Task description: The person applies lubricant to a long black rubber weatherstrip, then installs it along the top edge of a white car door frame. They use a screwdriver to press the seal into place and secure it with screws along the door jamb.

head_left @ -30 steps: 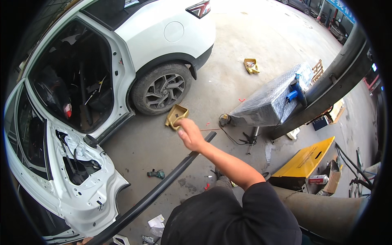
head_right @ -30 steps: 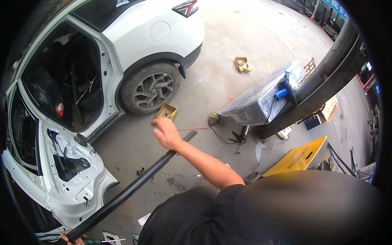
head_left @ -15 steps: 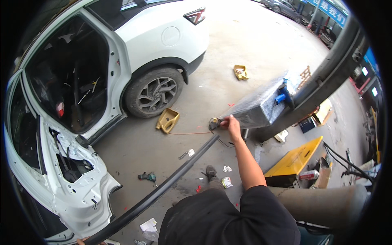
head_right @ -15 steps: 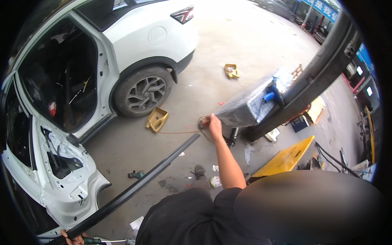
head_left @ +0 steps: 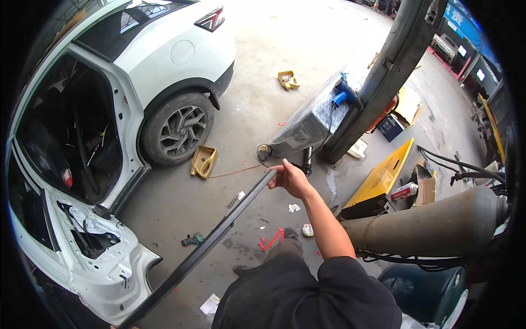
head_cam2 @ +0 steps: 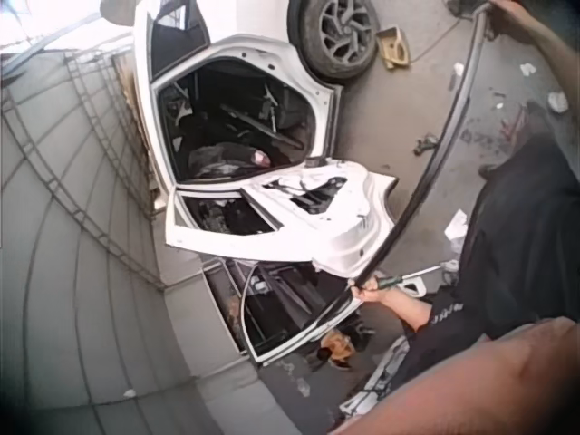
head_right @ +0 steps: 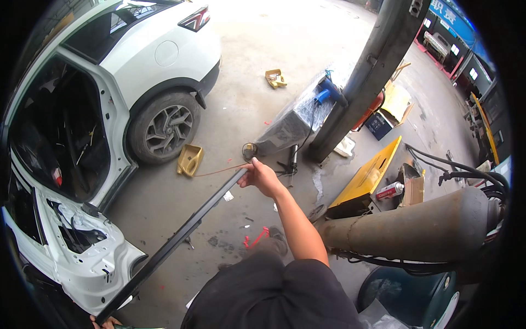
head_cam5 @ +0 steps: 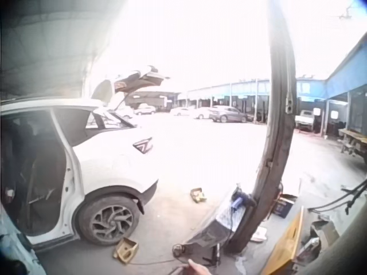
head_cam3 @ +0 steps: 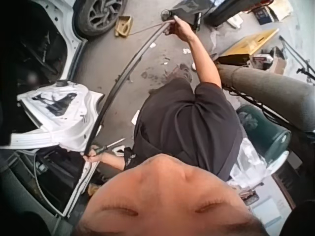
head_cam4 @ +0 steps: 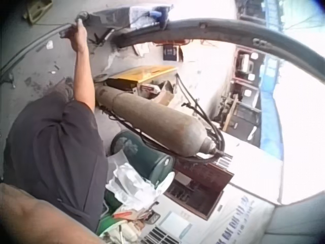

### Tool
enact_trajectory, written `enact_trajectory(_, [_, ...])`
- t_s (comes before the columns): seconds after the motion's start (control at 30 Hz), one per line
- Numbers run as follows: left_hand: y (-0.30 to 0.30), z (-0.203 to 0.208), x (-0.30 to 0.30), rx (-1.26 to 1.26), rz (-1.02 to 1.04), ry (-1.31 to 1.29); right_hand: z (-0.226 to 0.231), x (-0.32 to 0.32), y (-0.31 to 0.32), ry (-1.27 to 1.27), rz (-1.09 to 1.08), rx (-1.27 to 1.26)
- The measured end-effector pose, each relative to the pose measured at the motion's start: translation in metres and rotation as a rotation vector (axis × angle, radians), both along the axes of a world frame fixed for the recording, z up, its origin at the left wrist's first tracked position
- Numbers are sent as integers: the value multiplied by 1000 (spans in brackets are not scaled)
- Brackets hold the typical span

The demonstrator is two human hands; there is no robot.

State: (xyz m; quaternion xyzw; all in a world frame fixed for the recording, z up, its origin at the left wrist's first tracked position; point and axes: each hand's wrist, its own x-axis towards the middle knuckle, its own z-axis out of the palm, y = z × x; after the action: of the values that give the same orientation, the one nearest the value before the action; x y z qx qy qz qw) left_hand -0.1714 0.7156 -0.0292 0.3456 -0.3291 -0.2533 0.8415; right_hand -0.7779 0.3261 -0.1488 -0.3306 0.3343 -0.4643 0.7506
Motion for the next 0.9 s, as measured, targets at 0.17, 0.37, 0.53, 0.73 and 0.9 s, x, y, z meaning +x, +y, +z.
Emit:
enact_trajectory(0.17, [30, -47, 13, -15, -74, -320, 31, -48, -1, -11, 15, -273])
enact_trajectory(0.37, [15, -33, -67, 259, 236, -532, 65, -115, -4, 37, 1, -334])
enact_trajectory(0.53, [9, -33, -86, 385, 234, -519, 68, -161, -14, 200, -121, -314])
enact_trajectory(0.73, [-86, 46, -183, 656, 193, 100, 6, -200, -40, 178, -359, -267])
enact_trajectory(0.9, [-140, 89, -248, 299, -510, -18, -45, -227, -39, 60, -546, 29])
